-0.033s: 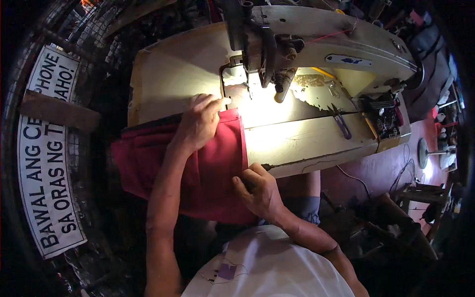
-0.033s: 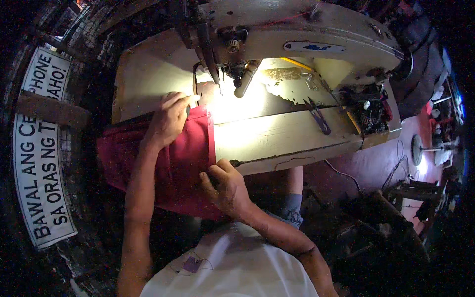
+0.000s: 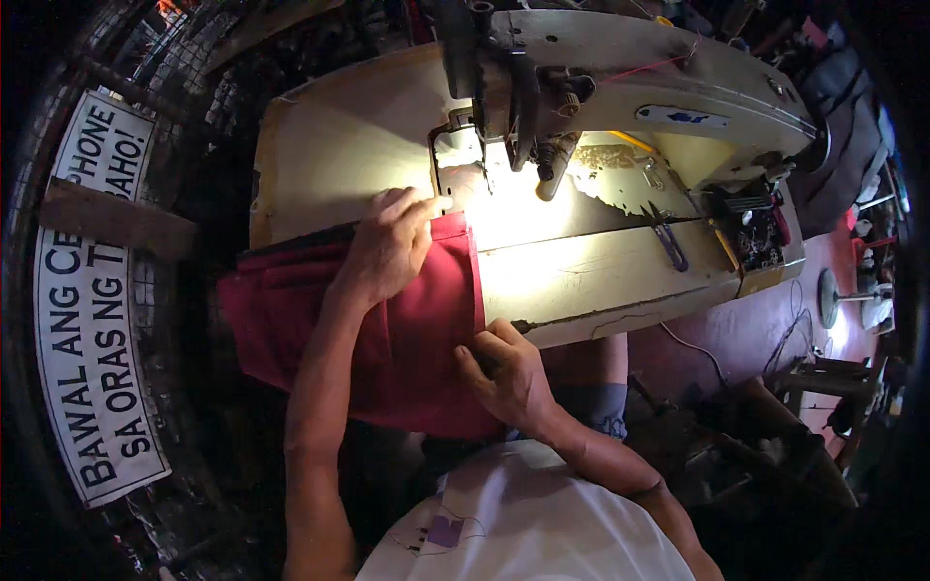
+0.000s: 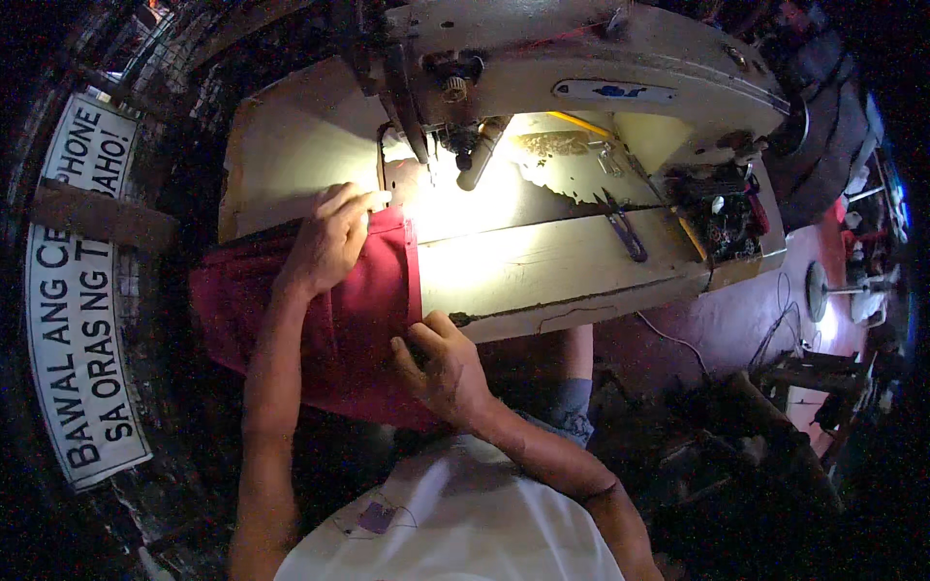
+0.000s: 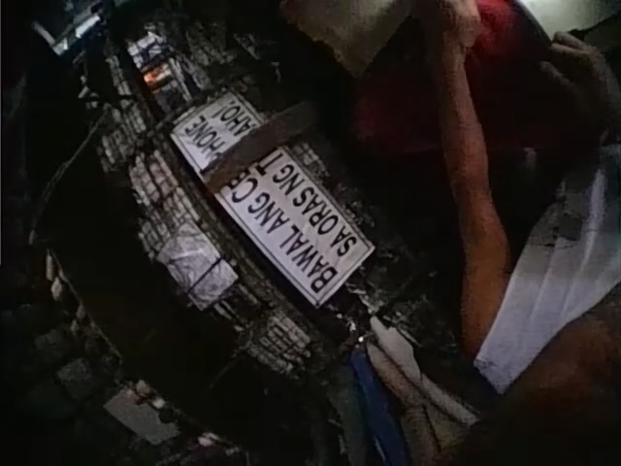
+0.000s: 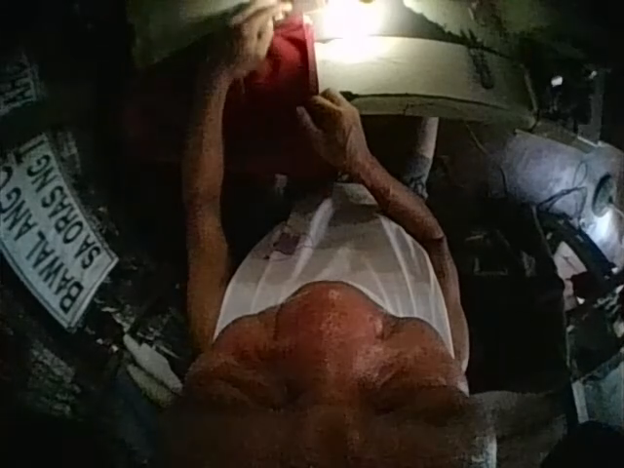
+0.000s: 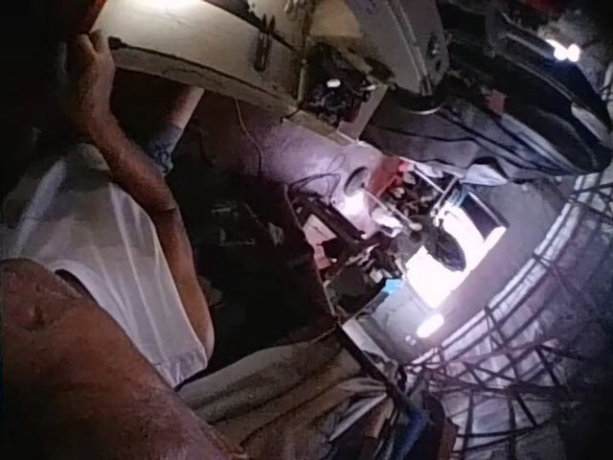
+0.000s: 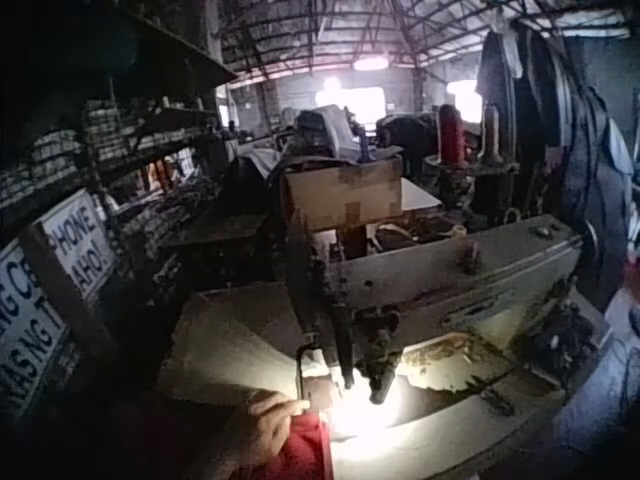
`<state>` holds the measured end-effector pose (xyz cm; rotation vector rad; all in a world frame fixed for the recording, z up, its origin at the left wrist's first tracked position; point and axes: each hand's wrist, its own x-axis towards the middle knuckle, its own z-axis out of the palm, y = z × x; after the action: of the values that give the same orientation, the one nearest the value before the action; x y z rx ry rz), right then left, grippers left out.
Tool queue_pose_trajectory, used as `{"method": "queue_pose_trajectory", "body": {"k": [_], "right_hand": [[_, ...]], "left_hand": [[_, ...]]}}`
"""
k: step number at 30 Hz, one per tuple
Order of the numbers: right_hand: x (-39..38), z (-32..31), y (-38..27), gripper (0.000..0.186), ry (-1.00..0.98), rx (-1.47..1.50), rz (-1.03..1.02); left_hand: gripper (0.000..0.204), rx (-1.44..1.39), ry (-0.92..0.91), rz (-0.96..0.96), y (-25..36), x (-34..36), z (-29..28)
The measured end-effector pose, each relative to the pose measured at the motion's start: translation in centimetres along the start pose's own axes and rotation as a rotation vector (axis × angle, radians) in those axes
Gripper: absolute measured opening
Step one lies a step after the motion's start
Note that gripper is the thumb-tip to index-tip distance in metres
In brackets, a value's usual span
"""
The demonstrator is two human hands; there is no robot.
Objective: Sewing a pink fabric bag using a sewing machine.
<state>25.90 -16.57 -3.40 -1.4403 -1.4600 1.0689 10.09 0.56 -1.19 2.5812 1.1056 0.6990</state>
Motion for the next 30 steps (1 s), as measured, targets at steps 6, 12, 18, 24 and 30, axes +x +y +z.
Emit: {"method": "queue_pose_trajectory", "body": {"k": [6, 12, 18, 24, 30], "right_hand": [[-0.4, 0.7, 0.4, 0.012, 0.158, -0.22, -0.224], [-0.3, 0.4, 0.5, 0.027, 0.073, -0.455, -0.485], [0.9, -0.2, 0.0, 0.023, -0.089, -0.206, -0.48], [1.7, -1.5, -0.1, 0.025, -0.213, -0.219, -0.527], [4.5, -2.9, 0.7, 0.033, -0.329, -0.138, -0.67]], "left_hand": [[0.021, -0.022, 0.033, 0.044, -0.5, -1.1, 0.8], [0.015, -0.481, 0.097, -0.08, -2.4, -1.6, 0.6], [0.012, -1.034, 0.08, -0.161, -3.3, -1.9, 0.3], [0.018, -0.949, 0.074, -0.128, -3.5, -1.8, 0.2], [0.023, -0.933, 0.068, -0.121, -3.3, -1.9, 0.1]]}}
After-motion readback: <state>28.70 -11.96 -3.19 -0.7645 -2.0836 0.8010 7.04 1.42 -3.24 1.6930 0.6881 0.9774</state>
